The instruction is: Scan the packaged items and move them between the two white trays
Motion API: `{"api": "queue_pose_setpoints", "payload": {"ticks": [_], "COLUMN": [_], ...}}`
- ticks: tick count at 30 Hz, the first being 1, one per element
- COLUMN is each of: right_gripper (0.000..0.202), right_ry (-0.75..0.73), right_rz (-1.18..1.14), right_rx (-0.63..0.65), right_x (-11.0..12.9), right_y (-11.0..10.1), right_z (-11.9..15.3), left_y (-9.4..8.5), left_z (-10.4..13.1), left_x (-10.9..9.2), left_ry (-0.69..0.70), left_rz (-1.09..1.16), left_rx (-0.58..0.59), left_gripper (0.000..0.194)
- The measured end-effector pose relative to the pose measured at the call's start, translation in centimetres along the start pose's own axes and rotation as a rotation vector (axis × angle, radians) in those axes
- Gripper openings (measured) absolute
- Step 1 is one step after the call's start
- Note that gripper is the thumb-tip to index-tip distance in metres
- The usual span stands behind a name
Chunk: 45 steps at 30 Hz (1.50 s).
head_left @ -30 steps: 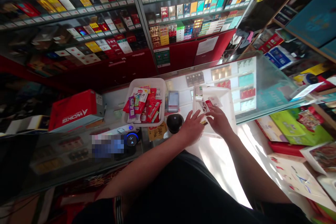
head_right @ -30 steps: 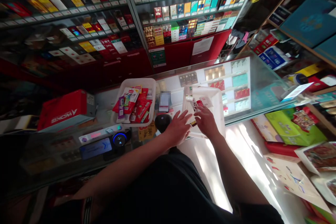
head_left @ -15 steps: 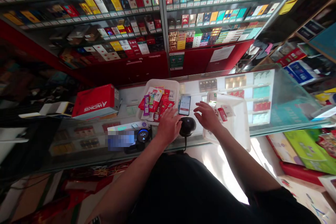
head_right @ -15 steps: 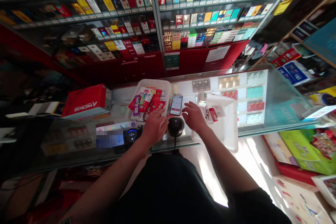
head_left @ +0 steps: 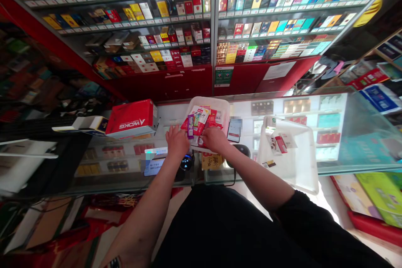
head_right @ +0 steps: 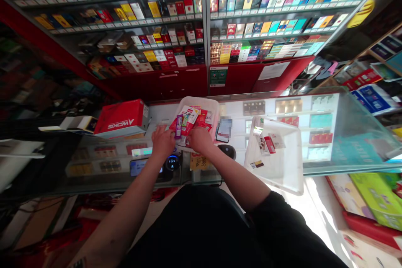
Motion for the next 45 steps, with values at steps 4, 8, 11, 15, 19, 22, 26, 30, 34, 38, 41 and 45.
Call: {"api": "queue_pose_setpoints", "payload": {"ticks": [4,8,11,15,19,22,26,30,34,38,41,45], "right_gripper": [0.035,0.048,0.048,0.043,0.035,0.031,0.025,0.023,0.020,0.021,0.022,0.021], "right_ry": [0.110,0.209,0.276,0.366,0.393,0.412,0.429,0.445,0.475,0.472,0.422,0.355], "right_rz": [-0.025,-0.076,-0.137,-0.223,-0.300,-0.359,-0.405,-0.424,-0.441,-0.414,-0.343,-0.275], "right_rx": [0.059,0.042,0.054,0.062,0.066,0.062,0.038,-0.020,-0.075,-0.113,-0.147,-0.202], "right_x": [2.4,3.5,3.6,3.2,2.9,2.6,2.2,1.6,0.5,-1.2,-2.6,-5.2], "right_y": [2.1,3.7,4.9,5.9,6.4,6.7,6.7,5.8,4.4,2.5,0.7,-1.9], "right_z": [-1.1,-2.0,-2.6,-3.0,-3.3,-3.4,-3.3,-2.6,-1.3,0.3,1.5,2.9], "left_y": [0.0,0.6,1.8,3.2,3.9,4.0,3.5,2.2,0.6,-1.0,-2.1,-2.6], "left_z": [-2.8,-6.3,-8.4,-9.6,-10.0,-10.2,-10.4,-10.5,-10.0,-8.8,-7.9,-7.1], "left_x": [1.1,1.1,0.7,0.4,0.4,0.3,-0.1,0.2,1.4,1.9,1.2,-0.1], "left_ry": [0.104,0.224,0.258,0.267,0.279,0.279,0.288,0.243,0.126,0.099,0.168,0.207], "left_rz": [-0.010,0.049,0.092,0.112,0.095,0.095,0.071,0.076,0.253,0.396,0.434,0.484], "left_rx": [0.093,0.198,0.274,0.336,0.359,0.404,0.399,0.309,0.229,0.218,0.252,0.319], "left_gripper": [0.050,0.052,0.058,0.066,0.065,0.067,0.071,0.059,0.049,0.054,0.047,0.039]}}
Point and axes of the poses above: each hand's wrist, its own z-axis away from the middle knuckle, its own y-axis out of the palm, x = y × z, the point moved 6 cm from there along -z, towards the middle knuckle, and after that the axes turned 9 degrees about z, right-handed, at the moved point
